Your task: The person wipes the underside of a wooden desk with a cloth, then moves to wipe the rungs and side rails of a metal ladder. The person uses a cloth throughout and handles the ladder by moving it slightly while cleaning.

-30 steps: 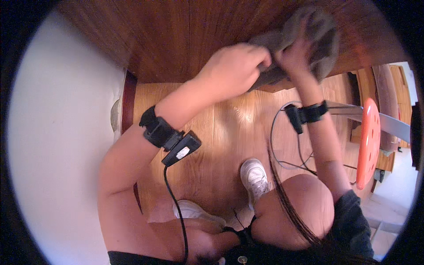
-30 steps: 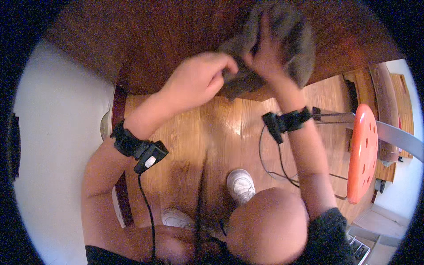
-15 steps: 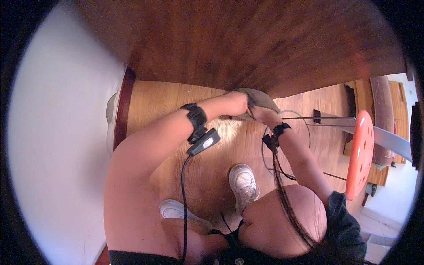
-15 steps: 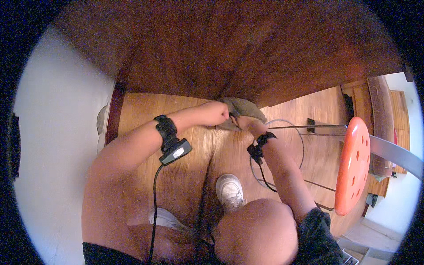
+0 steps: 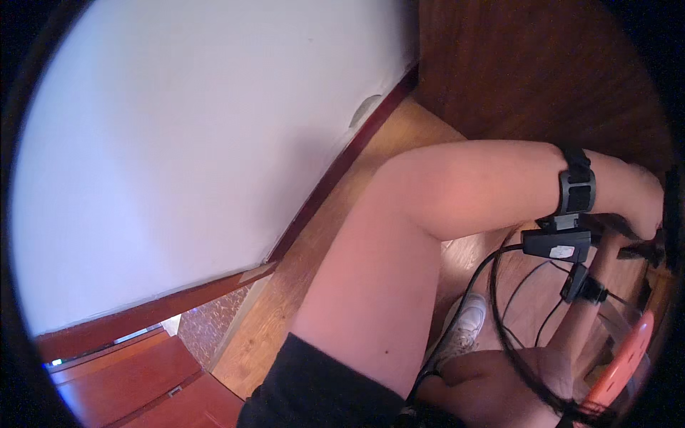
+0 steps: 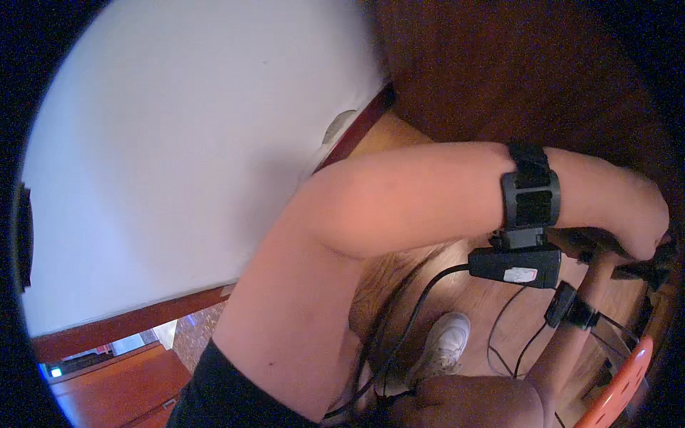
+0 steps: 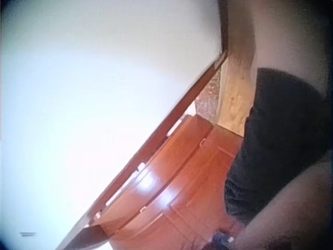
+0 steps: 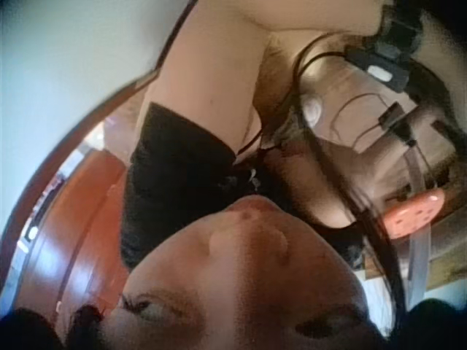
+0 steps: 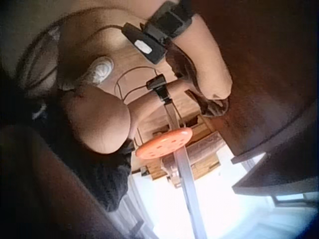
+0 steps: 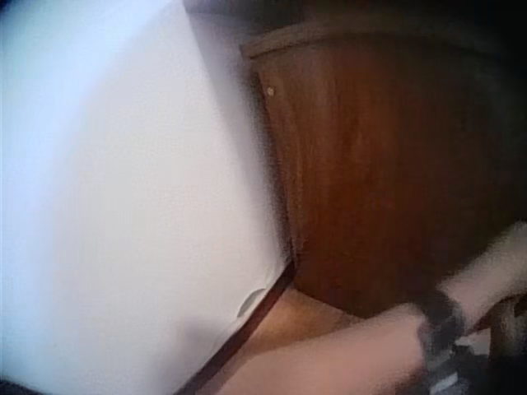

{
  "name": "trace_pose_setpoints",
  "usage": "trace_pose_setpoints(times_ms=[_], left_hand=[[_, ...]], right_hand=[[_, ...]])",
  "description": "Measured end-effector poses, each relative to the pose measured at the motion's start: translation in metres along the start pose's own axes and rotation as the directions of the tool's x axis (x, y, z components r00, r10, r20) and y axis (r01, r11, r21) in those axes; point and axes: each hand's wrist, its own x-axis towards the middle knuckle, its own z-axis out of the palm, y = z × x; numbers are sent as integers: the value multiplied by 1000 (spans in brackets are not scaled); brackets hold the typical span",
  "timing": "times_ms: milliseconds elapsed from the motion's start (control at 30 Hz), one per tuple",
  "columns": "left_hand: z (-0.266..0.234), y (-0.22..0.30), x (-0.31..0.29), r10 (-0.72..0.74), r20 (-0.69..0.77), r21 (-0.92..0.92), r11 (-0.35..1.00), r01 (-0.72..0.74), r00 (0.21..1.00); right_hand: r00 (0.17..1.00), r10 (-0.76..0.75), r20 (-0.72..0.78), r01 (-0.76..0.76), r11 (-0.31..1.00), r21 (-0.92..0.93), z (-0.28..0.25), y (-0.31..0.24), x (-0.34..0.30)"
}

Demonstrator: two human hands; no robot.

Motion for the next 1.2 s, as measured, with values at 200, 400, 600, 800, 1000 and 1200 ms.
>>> trace_pose_setpoints(times_ms=[200, 400, 600, 800, 1000, 1200], left_hand=[[22, -35, -22, -3, 187, -107, 994, 23, 982], [57, -77, -93, -232, 395, -22, 965, 261, 889], [65, -67, -101, -494, 325, -28, 847, 530, 807], [64, -45, -99, -632, 359, -80, 713, 697, 687], [48, -47, -112, -512, 357, 231, 859, 457, 782], [-50, -32, -131, -494, 596, 186, 852, 490, 633]], right_hand=[[988, 76, -136, -79, 997, -19, -21, -20, -1], [973, 96, -209, -76, 992, 104, -11, -49, 30], [930, 220, -294, -138, 952, 275, 3, -61, 36], [879, 376, -293, -92, 737, 670, 12, -87, 29], [950, 308, 44, 11, -173, 985, 22, -158, 18], [996, -79, 42, -83, -643, 761, 16, -248, 39]])
